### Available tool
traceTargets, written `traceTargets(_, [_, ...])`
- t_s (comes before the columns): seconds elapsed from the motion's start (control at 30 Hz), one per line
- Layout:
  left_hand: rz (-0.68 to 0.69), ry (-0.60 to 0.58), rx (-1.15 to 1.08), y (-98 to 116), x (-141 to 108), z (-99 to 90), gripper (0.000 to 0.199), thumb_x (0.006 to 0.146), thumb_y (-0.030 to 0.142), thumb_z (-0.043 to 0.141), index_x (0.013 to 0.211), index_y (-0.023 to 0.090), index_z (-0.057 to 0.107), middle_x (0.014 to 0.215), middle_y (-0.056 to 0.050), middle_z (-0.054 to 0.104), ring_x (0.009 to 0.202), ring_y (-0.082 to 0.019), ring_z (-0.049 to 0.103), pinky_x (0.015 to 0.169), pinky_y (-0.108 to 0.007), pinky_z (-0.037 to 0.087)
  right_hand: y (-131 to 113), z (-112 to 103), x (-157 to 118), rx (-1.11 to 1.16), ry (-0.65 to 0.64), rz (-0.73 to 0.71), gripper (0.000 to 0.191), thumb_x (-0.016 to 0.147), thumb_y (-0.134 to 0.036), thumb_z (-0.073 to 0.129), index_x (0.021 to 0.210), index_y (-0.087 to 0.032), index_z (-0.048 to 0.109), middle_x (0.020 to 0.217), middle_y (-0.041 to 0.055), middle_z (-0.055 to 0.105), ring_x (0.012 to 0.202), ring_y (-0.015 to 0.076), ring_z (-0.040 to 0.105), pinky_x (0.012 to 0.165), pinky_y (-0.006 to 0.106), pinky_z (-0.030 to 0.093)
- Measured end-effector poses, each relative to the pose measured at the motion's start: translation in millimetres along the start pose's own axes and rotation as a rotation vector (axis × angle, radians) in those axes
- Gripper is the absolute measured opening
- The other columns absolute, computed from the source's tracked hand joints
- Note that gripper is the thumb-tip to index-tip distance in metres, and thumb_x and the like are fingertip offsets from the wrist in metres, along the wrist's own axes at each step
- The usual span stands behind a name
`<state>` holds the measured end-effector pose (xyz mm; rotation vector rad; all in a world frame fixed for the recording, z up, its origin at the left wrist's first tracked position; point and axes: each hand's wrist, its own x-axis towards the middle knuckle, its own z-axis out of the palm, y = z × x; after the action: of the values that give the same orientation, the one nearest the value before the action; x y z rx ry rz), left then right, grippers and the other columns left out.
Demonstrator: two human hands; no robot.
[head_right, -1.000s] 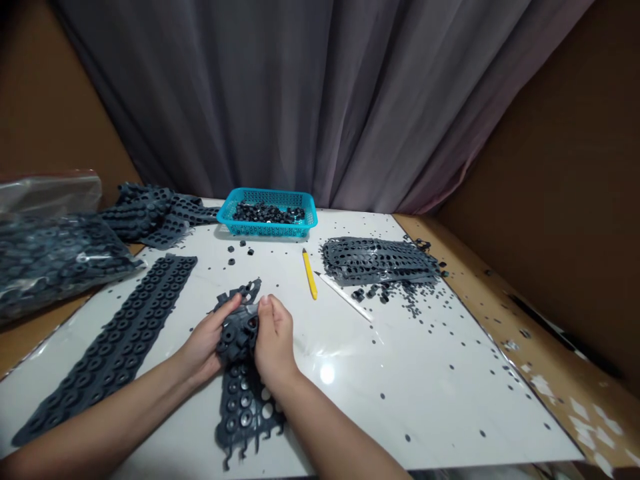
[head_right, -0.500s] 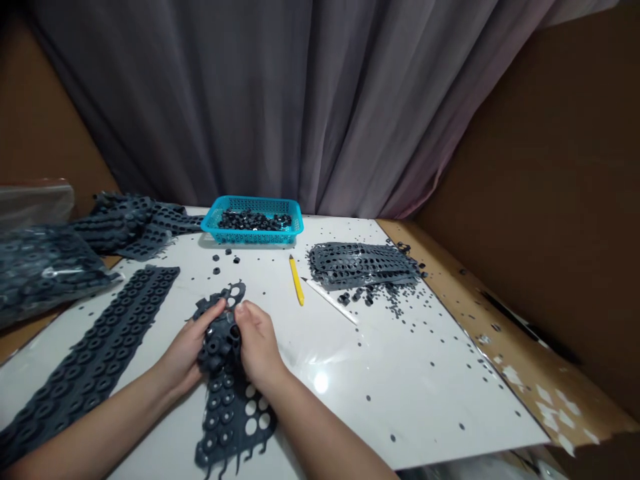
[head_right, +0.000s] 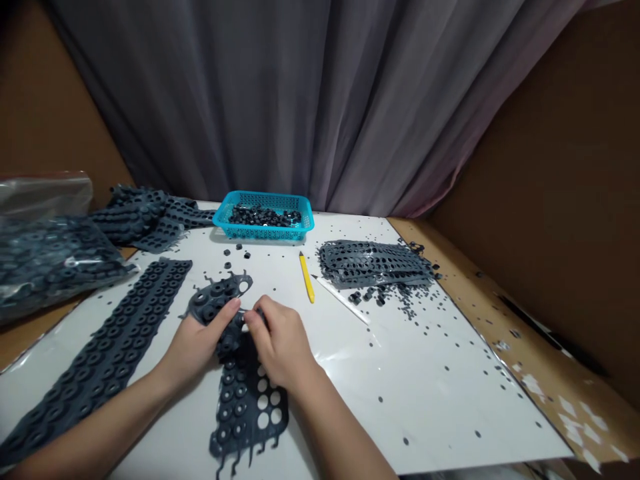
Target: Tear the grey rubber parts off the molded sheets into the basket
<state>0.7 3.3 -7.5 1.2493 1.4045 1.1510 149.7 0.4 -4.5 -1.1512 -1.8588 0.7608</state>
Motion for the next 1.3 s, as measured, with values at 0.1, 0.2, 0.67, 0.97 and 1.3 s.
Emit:
traceTargets(0.1, [0.031, 0.01, -0.024, 0.4, -2.3, -0.2, 0.02, 0.072, 0.038, 0.066, 0.074, 0.018, 0.07, 0.078, -0.004, 0.071, 0.081, -0.021, 0.062, 0.075, -0.023, 0.046, -2.7, 2.6, -3.0, -0.168, -0.104, -0.014, 0.024, 0.092, -0.033, 0.037, 0.071, -0.021, 0.041, 0.061, -0.0024, 0.044, 0.054, 0.0124, 0.039, 0.054, 0.025, 0.025])
traceTargets(0.2, [0.027, -0.007, -0.085, 1.5, -2.8, 0.9, 0.018, 0.071, 0.035, 0.067, 0.071, 0.018, 0.071, 0.076, -0.004, 0.071, 0.079, -0.021, 0.062, 0.075, -0.022, 0.046, -2.1, 5.4, -4.7, -0.252, -0.139, -0.037, 0.021, 0.091, -0.033, 0.038, 0.075, -0.021, 0.044, 0.065, -0.0005, 0.049, 0.054, 0.0129, 0.038, 0.053, 0.025, 0.023])
traceTargets(0.67, [-0.339, -0.424, -0.479, 8.9, -5.4, 0.5, 0.025, 0.074, 0.037, 0.065, 0.073, 0.013, 0.069, 0.068, -0.005, 0.071, 0.068, -0.018, 0.065, 0.064, -0.023, 0.048, -9.1, 2.0, -7.3, 0.539, -0.197, 0.213, 0.034, 0.09, -0.039, 0.039, 0.063, -0.019, 0.038, 0.055, -0.005, 0.032, 0.052, 0.0088, 0.03, 0.049, 0.022, 0.027])
traceTargets(0.97, [-0.535, -0.306, -0.832, 3.3, -9.5, 11.4, 0.022, 0.075, 0.029, 0.065, 0.063, 0.011, 0.064, 0.053, -0.003, 0.063, 0.051, -0.016, 0.061, 0.055, -0.025, 0.049, 1.0, 23.7, -3.8, 1.008, -0.007, 0.42, 0.041, 0.078, -0.05, 0.055, 0.059, -0.02, 0.034, 0.051, -0.0088, 0.024, 0.042, 0.0048, 0.014, 0.038, 0.019, 0.012])
traceTargets(1.3, [-0.252, -0.025, -0.571, 7.5, -5.3, 2.8, 0.022, 0.062, 0.033, 0.075, 0.07, 0.016, 0.064, 0.067, -0.001, 0.067, 0.068, -0.017, 0.062, 0.063, -0.024, 0.05, -2.0, 0.6, 3.9, 1.059, 0.18, 0.281, 0.036, 0.079, -0.046, 0.055, 0.06, -0.019, 0.04, 0.051, -0.0069, 0.029, 0.044, 0.0066, 0.017, 0.042, 0.02, 0.014])
